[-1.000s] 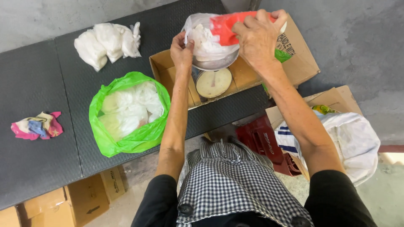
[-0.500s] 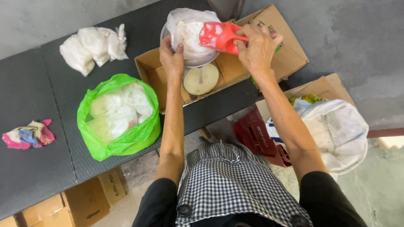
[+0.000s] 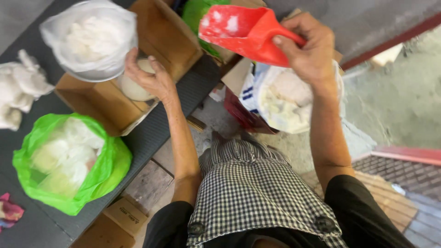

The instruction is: Measure portions of white powder and pack them into plastic bags using a scoop and scale.

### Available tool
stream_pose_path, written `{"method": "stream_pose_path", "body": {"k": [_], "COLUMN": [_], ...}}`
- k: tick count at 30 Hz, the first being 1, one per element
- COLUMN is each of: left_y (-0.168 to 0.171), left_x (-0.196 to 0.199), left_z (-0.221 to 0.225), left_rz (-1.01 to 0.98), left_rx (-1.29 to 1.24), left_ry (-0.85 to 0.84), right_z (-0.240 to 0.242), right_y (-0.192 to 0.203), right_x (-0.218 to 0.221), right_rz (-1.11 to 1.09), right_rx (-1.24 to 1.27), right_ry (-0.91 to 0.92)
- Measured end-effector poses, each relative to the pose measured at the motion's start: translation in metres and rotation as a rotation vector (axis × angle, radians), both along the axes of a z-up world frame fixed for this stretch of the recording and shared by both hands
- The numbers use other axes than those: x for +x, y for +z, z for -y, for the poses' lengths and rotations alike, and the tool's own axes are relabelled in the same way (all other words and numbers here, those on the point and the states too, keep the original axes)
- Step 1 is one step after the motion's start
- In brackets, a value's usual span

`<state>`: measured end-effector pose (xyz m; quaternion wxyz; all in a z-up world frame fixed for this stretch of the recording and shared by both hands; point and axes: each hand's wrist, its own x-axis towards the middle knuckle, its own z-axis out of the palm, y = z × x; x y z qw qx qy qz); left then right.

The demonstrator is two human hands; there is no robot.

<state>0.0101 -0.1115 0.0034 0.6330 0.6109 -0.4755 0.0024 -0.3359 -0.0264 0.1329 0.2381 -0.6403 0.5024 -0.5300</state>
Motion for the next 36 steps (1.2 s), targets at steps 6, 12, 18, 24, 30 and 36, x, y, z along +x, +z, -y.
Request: {"method": "stream_pose_path", "body": {"k": [6, 12, 18, 24, 30, 36], "left_y": [-0.070, -0.030, -0.034, -0.039, -0.047, -0.035], "left_x": [-0.110, -0.192, -0.223, -0.232, -0.251, -0.263], "left_z": [-0.008, -0.053, -0.081, -0.103, -0.120, -0.132], "left_rz": [-0.168, -0.115, 0.094, 0.088, -0.073, -0.084], "left_rx": [0.094, 0.394, 0.406, 0.443, 0.401, 0.389], "left_ry": [-0.457, -0.820, -0.866, -0.764, -0.655, -0.597], "right_z": [-0.099, -0.138, -0.149, -0.126, -0.080, -0.053], "right_y": [0.009, -0.063, -0.107, -0.138, -0.230, -0.232], "right_x": [-0.103, -0.131, -0.147, -0.158, -0.150, -0.133], "right_rz": [-0.359, -0.364, -0.509, -0.910, -1.017, -0.932], "right_rx": [0.243, 0.432, 0.450, 0.518, 0.392, 0.324], "right_ry": [-0.215, -0.260, -0.311, -0.292, -0.218, -0.266]}}
